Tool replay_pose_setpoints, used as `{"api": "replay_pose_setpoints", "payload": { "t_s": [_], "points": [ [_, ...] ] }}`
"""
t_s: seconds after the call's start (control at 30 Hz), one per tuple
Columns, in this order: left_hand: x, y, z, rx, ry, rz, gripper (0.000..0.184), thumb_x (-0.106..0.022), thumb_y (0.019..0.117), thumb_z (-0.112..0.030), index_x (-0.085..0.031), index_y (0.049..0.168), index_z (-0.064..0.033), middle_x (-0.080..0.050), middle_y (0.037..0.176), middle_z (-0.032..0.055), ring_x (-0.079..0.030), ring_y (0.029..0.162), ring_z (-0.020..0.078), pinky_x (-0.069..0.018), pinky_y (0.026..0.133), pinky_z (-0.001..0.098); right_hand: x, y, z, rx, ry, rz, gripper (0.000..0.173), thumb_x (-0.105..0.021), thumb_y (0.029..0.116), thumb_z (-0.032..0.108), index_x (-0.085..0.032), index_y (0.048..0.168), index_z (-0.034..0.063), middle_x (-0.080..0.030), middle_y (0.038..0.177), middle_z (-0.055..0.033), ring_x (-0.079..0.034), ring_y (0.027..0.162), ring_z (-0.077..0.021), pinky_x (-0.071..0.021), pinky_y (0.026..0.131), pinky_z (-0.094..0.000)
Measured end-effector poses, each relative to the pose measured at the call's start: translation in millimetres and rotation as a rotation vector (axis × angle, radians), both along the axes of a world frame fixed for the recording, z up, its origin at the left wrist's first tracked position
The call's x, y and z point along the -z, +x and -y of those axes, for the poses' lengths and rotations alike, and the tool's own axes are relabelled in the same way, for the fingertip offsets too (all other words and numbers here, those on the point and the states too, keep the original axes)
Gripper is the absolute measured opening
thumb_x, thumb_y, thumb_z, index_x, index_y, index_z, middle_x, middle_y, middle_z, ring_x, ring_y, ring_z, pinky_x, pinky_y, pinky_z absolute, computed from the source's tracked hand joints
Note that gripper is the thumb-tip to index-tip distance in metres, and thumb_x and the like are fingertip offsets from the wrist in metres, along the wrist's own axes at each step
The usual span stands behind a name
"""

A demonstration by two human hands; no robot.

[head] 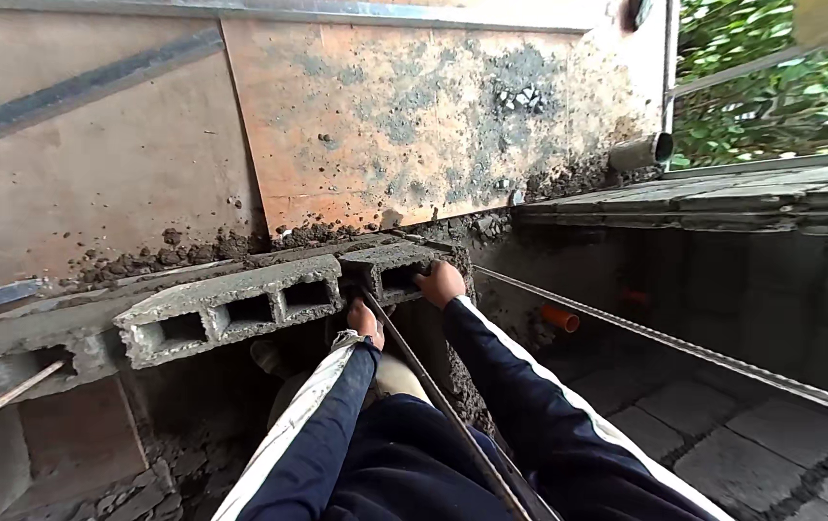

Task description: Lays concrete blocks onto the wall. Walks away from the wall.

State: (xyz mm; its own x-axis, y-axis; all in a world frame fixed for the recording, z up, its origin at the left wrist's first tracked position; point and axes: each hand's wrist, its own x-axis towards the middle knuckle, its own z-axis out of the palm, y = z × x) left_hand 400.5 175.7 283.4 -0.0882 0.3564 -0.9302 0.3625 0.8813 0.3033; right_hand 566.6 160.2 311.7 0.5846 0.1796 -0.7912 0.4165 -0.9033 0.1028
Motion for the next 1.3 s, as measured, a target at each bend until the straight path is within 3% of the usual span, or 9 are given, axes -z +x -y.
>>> {"api": "replay_pose_setpoints", "payload": {
  "t_s": [0.13,0.27,0.37,0.43,0.63,0.77,0.9,1.1,1.3],
  "points": [
    [1.0,-15.1,8.5,-0.390,-0.164,0.072,0.048,-0.037,0.1126,-0.037,-0.058,0.126,0.0040,-0.068,0.107,0.0218,-0.069,0.082,0.0291,-0.0598,0.069,0.0474,2.5,-1.2,0.9,-0.019,-0.011,-0.004,0.044,-0.066,0.0934,0.049,-0.072,0.111,0.0090,-0.073,0.116,-0.0150,-0.068,0.115,-0.0329,-0.0517,0.097,-0.0599],
    [-50.6,-63.1,-4.9,-0.069,0.204,0.178,0.048,-0.026,0.1144,-0.028,-0.064,0.122,0.0006,-0.064,0.083,0.0078,-0.060,0.062,0.0149,-0.0526,0.057,0.0319,0.8,-4.9,-0.3,-0.028,-0.009,0.016,0.043,-0.065,0.0934,0.048,-0.072,0.109,0.0086,-0.073,0.114,-0.0154,-0.068,0.113,-0.0340,-0.0524,0.094,-0.0602],
    [-62.0,-61.6,-83.2,0.435,0.653,0.236,0.036,-0.041,0.1089,-0.017,-0.068,0.116,0.0043,-0.071,0.098,0.0133,-0.069,0.086,0.0207,-0.0580,0.084,0.0414,1.3,-9.9,2.4,0.000,0.006,0.037,0.043,-0.067,0.0940,0.047,-0.071,0.111,0.0075,-0.073,0.114,-0.0177,-0.068,0.114,-0.0365,-0.0525,0.094,-0.0624],
    [-50.3,-29.6,-139.0,0.854,0.571,0.292,0.037,-0.042,0.1110,-0.026,-0.068,0.128,-0.0051,-0.069,0.125,0.0162,-0.067,0.116,0.0297,-0.0512,0.104,0.0543,2.7,-14.5,5.2,0.010,0.034,0.071,0.041,-0.066,0.0939,0.046,-0.071,0.110,0.0086,-0.073,0.112,-0.0172,-0.069,0.112,-0.0359,-0.0533,0.091,-0.0622],
    [28.7,75.4,-141.5,1.699,0.208,0.458,0.089,-0.066,0.0929,-0.061,-0.039,0.158,-0.0071,-0.055,0.148,0.0236,-0.053,0.138,0.0407,-0.0396,0.113,0.0652,-2.0,-29.1,22.5,0.142,0.293,0.204,0.042,-0.065,0.0945,0.046,-0.072,0.123,0.0158,-0.073,0.120,-0.0101,-0.068,0.117,-0.0289,-0.0522,0.101,-0.0557],
    [39.7,79.5,-124.7,1.876,0.185,0.423,0.096,-0.079,0.0865,-0.047,-0.033,0.160,-0.0049,-0.060,0.138,0.0286,-0.059,0.127,0.0459,-0.0454,0.104,0.0683,5.3,-100.7,77.1,0.626,0.863,0.440,0.034,-0.065,0.0995,0.023,-0.068,0.125,0.0006,-0.073,0.117,-0.0125,-0.071,0.108,-0.0179,-0.0587,0.096,-0.0361],
    [54.3,81.6,-128.9,1.955,0.139,0.443,0.100,-0.078,0.0877,-0.041,-0.022,0.165,-0.0085,-0.054,0.147,0.0279,-0.054,0.134,0.0458,-0.0429,0.108,0.0683,25.2,-142.8,73.1,1.492,0.862,-0.012,0.070,-0.060,0.1043,0.041,-0.032,0.158,0.0060,-0.050,0.151,-0.0229,-0.064,0.124,-0.0368,-0.0605,0.090,-0.0524],
    [28.0,104.2,-160.3,1.924,0.043,0.582,0.074,-0.034,0.1101,-0.055,-0.049,0.147,0.0077,-0.052,0.147,0.0324,-0.047,0.142,0.0457,-0.0325,0.117,0.0641,56.3,-111.9,23.0,1.594,0.812,-0.078,0.068,-0.068,0.0965,0.051,-0.052,0.141,0.0027,-0.069,0.116,-0.0228,-0.071,0.098,-0.0341,-0.0623,0.079,-0.0526],
    [74.7,101.8,-156.0,1.985,0.048,0.560,0.081,-0.018,0.1101,-0.058,-0.051,0.147,0.0052,-0.049,0.152,0.0287,-0.042,0.147,0.0431,-0.0274,0.120,0.0641,66.3,-110.3,11.6,1.582,0.811,0.026,0.041,-0.067,0.0953,0.017,-0.054,0.132,0.0015,-0.068,0.103,-0.0224,-0.071,0.082,-0.0327,-0.0617,0.068,-0.0507]
  ]
}}
